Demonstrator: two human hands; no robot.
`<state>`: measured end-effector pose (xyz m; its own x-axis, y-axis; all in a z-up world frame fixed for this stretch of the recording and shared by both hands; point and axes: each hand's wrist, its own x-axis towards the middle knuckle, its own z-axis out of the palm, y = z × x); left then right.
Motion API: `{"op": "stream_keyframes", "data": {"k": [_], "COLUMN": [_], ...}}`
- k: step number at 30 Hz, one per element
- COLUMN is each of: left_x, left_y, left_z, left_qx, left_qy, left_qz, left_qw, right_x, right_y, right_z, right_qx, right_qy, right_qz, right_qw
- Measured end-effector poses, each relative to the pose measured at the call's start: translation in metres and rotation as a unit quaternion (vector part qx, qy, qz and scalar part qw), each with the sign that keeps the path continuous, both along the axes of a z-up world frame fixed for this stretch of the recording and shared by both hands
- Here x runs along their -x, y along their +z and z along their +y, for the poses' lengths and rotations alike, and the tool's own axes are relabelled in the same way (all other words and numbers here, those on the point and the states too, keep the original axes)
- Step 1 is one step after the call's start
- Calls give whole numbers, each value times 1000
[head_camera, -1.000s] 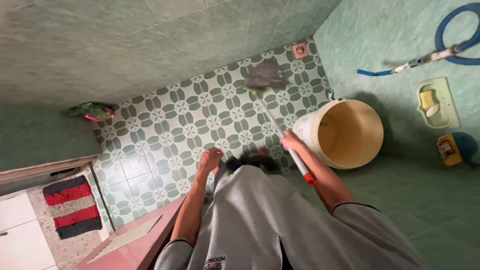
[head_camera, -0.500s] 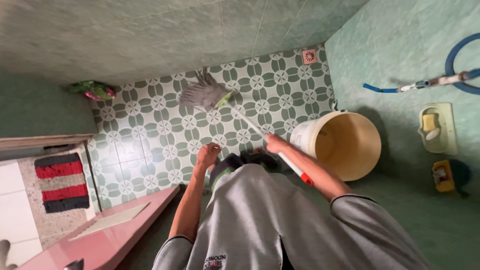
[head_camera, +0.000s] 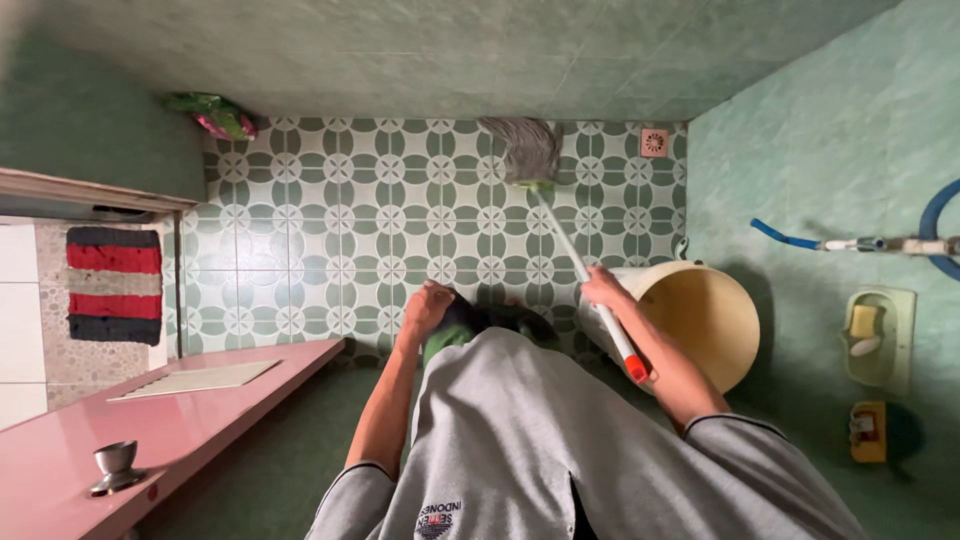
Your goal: The person mops the tiled floor of a bathroom using a mop, moving it back and forth across the surface and around a bucket.
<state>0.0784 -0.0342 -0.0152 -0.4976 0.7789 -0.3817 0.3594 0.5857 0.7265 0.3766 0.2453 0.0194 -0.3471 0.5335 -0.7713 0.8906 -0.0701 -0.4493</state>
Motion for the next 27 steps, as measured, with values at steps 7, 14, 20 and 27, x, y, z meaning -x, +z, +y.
{"op": "stream_keyframes", "data": {"k": [7, 14, 20, 27], "left_x": [15, 38, 56, 70], "left_y": [2, 8, 17, 23], "left_z": [2, -5, -27, -67], "left_qx": [1, -7, 19, 94], "left_qy": [12, 13, 44, 98], "left_qz": [-8, -30, -2, 7], "left_qw": [1000, 999, 999, 991], "right_x": [67, 122, 134, 154], "right_y": [-18, -22, -7, 12], "right_z": [-51, -80, -38, 1], "right_qx": [-4, -75, -93, -64], "right_qy": [126, 294, 268, 144], "right_qz": [36, 50, 70, 1], "right_qw": [991, 952, 956, 988]}}
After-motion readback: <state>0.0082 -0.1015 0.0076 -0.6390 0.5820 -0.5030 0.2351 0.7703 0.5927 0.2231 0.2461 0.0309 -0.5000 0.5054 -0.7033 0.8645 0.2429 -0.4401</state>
